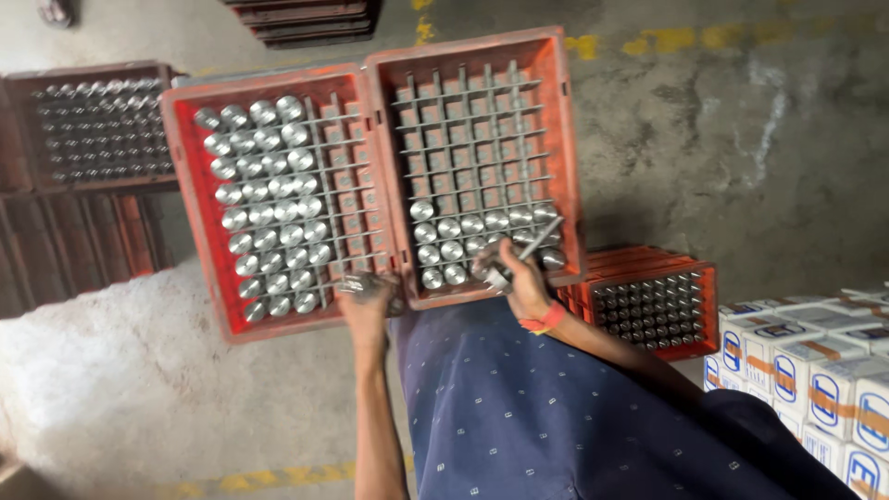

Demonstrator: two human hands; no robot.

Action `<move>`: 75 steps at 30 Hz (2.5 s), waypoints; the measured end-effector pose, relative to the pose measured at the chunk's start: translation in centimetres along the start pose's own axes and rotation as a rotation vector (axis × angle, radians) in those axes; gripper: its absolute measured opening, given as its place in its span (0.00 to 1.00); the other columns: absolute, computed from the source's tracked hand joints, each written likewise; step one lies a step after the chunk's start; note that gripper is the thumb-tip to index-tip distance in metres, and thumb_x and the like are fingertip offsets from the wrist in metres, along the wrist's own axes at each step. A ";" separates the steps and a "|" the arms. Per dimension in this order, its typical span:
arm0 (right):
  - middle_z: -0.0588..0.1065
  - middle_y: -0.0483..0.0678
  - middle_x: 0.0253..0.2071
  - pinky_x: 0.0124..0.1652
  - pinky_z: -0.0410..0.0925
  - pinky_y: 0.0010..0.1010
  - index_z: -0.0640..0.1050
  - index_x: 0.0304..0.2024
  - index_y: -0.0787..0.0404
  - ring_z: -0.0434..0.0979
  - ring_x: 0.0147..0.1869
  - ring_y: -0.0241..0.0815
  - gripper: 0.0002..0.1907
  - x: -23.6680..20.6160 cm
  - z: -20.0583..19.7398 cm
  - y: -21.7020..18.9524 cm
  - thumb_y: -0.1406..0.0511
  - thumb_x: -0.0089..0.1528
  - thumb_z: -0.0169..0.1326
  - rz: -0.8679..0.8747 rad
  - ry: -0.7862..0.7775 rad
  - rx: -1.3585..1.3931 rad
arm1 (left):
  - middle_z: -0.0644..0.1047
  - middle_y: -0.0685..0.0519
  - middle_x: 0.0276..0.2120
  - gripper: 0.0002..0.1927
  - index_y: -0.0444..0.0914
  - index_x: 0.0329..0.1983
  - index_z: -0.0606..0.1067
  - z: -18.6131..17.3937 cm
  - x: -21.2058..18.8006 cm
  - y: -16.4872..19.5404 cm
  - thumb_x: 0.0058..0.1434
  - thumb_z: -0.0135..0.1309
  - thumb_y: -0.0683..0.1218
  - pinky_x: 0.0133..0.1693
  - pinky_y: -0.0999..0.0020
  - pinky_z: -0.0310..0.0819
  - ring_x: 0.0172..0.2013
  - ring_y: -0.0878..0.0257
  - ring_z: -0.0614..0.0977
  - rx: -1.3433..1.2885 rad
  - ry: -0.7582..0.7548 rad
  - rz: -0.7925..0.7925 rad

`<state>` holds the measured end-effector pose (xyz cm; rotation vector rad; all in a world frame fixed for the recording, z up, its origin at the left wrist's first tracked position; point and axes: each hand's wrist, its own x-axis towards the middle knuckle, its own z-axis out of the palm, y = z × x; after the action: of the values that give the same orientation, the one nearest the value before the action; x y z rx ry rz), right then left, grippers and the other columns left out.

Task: The person sits on the floor with a divided plastic tray on their lap and places cylindrical metal parts one by one into the tray compartments, pressing each part down with a metal rod. They continue filling the tray, then reposition the filled tray and start another tray.

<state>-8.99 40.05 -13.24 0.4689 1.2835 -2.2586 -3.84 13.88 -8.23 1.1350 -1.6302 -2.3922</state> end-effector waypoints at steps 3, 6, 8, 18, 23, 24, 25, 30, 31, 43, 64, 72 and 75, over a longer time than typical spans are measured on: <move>0.79 0.51 0.41 0.48 0.74 0.36 0.76 0.43 0.64 0.81 0.45 0.44 0.19 0.0 2.2 -1.7 0.55 0.74 0.46 0.021 -0.025 0.061 | 0.79 0.47 0.28 0.14 0.33 0.41 0.79 5.1 -2.3 -2.3 0.52 0.66 0.42 0.32 0.61 0.73 0.27 0.54 0.80 0.628 -0.089 0.173; 0.79 0.50 0.42 0.46 0.73 0.34 0.76 0.44 0.64 0.80 0.44 0.40 0.19 -0.7 3.5 -3.8 0.54 0.73 0.44 0.033 -0.022 0.052 | 0.82 0.42 0.29 0.15 0.36 0.40 0.79 8.7 -4.4 -3.0 0.48 0.64 0.44 0.35 0.56 0.76 0.32 0.47 0.85 0.871 -0.209 0.207; 0.78 0.50 0.41 0.46 0.73 0.33 0.76 0.45 0.64 0.80 0.44 0.39 0.21 -0.9 3.4 -5.2 0.53 0.74 0.43 -0.006 -0.055 0.019 | 0.82 0.39 0.30 0.17 0.37 0.42 0.79 10.4 -4.9 -3.1 0.48 0.64 0.45 0.37 0.52 0.75 0.34 0.42 0.84 0.920 -0.281 0.179; 0.78 0.50 0.42 0.53 0.71 0.31 0.72 0.51 0.64 0.80 0.50 0.39 0.25 -1.0 -1.2 -6.1 0.50 0.75 0.38 -0.103 -0.284 -0.184 | 0.83 0.40 0.34 0.29 0.38 0.53 0.78 14.5 -3.4 -4.7 0.45 0.67 0.49 0.42 0.52 0.77 0.38 0.45 0.85 0.960 -0.563 0.166; 0.79 0.51 0.41 0.48 0.72 0.33 0.75 0.47 0.64 0.80 0.47 0.42 0.25 1.9 -3.9 -5.6 0.49 0.72 0.43 -0.114 0.071 0.089 | 0.83 0.40 0.37 0.31 0.40 0.54 0.78 13.7 -1.7 -4.1 0.50 0.70 0.57 0.43 0.53 0.79 0.39 0.45 0.86 1.097 -0.466 0.232; 0.79 0.52 0.40 0.47 0.72 0.32 0.76 0.47 0.65 0.80 0.46 0.43 0.25 2.5 -4.9 -6.1 0.48 0.72 0.44 -0.183 0.142 0.065 | 0.83 0.40 0.39 0.30 0.40 0.55 0.78 13.2 -0.9 -3.7 0.51 0.69 0.57 0.43 0.52 0.79 0.39 0.44 0.85 1.130 -0.377 0.271; 0.80 0.52 0.40 0.45 0.71 0.31 0.77 0.46 0.65 0.80 0.46 0.43 0.26 3.0 -5.8 -6.5 0.48 0.72 0.44 -0.249 0.216 0.044 | 0.82 0.41 0.40 0.29 0.40 0.55 0.77 12.7 0.0 -3.2 0.53 0.68 0.57 0.43 0.52 0.79 0.40 0.44 0.85 1.162 -0.287 0.305; 0.79 0.49 0.40 0.43 0.69 0.29 0.77 0.48 0.61 0.78 0.45 0.39 0.23 3.7 -8.4 -7.5 0.49 0.71 0.45 -0.213 0.266 0.134 | 0.78 0.38 0.50 0.29 0.37 0.64 0.73 9.8 3.8 -0.9 0.57 0.59 0.43 0.43 0.50 0.76 0.45 0.41 0.80 1.172 -0.221 0.666; 0.79 0.49 0.40 0.43 0.69 0.28 0.77 0.48 0.61 0.77 0.45 0.38 0.23 3.6 -8.2 -7.2 0.49 0.72 0.45 -0.200 0.276 0.143 | 0.77 0.38 0.53 0.30 0.38 0.63 0.74 9.4 4.2 -0.7 0.53 0.59 0.41 0.45 0.50 0.75 0.46 0.41 0.79 1.154 -0.260 0.786; 0.78 0.50 0.37 0.47 0.69 0.30 0.76 0.47 0.64 0.79 0.45 0.42 0.21 0.1 -5.4 -2.9 0.53 0.74 0.44 -0.154 0.289 0.120 | 0.82 0.44 0.40 0.18 0.43 0.57 0.78 -1.6 5.0 -0.7 0.63 0.57 0.46 0.35 0.53 0.77 0.34 0.47 0.84 1.145 0.120 0.480; 0.80 0.52 0.38 0.35 0.66 0.30 0.76 0.48 0.61 0.80 0.43 0.40 0.24 1.1 0.2 0.6 0.49 0.71 0.41 0.068 0.173 -0.043 | 0.79 0.51 0.40 0.19 0.36 0.46 0.77 -7.8 3.4 6.6 0.52 0.68 0.45 0.45 0.72 0.78 0.41 0.68 0.82 0.244 -0.015 0.491; 0.79 0.51 0.39 0.44 0.73 0.30 0.75 0.45 0.63 0.80 0.45 0.40 0.23 1.6 3.3 -2.0 0.49 0.72 0.45 -0.004 0.045 0.063 | 0.82 0.47 0.32 0.17 0.34 0.42 0.79 6.3 0.4 -3.4 0.52 0.68 0.46 0.37 0.59 0.76 0.33 0.55 0.84 0.748 -0.157 0.286; 0.78 0.49 0.38 0.44 0.73 0.32 0.74 0.45 0.62 0.80 0.44 0.40 0.23 1.1 3.2 -3.7 0.49 0.71 0.43 0.005 0.033 0.078 | 0.83 0.43 0.33 0.18 0.36 0.44 0.80 9.6 -2.6 -4.1 0.52 0.67 0.48 0.38 0.57 0.77 0.35 0.50 0.86 0.856 -0.289 0.143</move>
<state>-12.14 38.58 -9.66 0.5393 1.2118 -2.3126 -6.01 24.38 -8.46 0.6667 -2.8541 -1.8302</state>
